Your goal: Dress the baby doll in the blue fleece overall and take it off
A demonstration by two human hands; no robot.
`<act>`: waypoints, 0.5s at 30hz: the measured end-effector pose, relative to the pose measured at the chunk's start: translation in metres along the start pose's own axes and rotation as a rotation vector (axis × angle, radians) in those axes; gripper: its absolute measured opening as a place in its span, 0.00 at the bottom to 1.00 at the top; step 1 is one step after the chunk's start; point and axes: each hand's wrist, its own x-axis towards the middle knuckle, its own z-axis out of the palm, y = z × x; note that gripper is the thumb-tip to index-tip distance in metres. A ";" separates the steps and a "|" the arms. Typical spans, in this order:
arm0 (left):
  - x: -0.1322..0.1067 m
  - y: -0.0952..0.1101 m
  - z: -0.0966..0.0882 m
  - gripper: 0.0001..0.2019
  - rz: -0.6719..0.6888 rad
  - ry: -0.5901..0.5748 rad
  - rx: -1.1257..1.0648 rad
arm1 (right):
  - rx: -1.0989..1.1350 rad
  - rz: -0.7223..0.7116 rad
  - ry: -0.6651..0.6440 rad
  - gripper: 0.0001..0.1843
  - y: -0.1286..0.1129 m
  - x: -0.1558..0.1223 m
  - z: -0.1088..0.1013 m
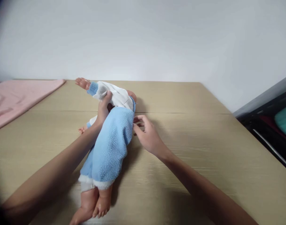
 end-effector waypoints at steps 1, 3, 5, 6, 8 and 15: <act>-0.002 0.002 0.003 0.29 -0.004 0.028 -0.044 | -0.002 0.002 0.002 0.13 0.002 0.001 -0.001; -0.006 0.007 0.010 0.26 0.002 0.054 -0.057 | -0.003 0.000 0.021 0.13 0.004 0.001 -0.005; -0.010 0.011 0.018 0.25 0.023 0.056 0.004 | 0.023 0.011 0.035 0.13 0.005 0.000 -0.009; -0.012 0.013 0.021 0.25 0.037 0.049 0.047 | 0.043 0.026 0.039 0.14 0.005 -0.001 -0.012; -0.017 0.014 0.028 0.23 0.063 0.005 0.152 | 0.085 0.073 0.053 0.16 0.004 -0.003 -0.018; -0.028 0.016 0.045 0.18 0.324 -0.344 0.625 | 0.131 0.170 0.029 0.43 0.008 -0.005 -0.041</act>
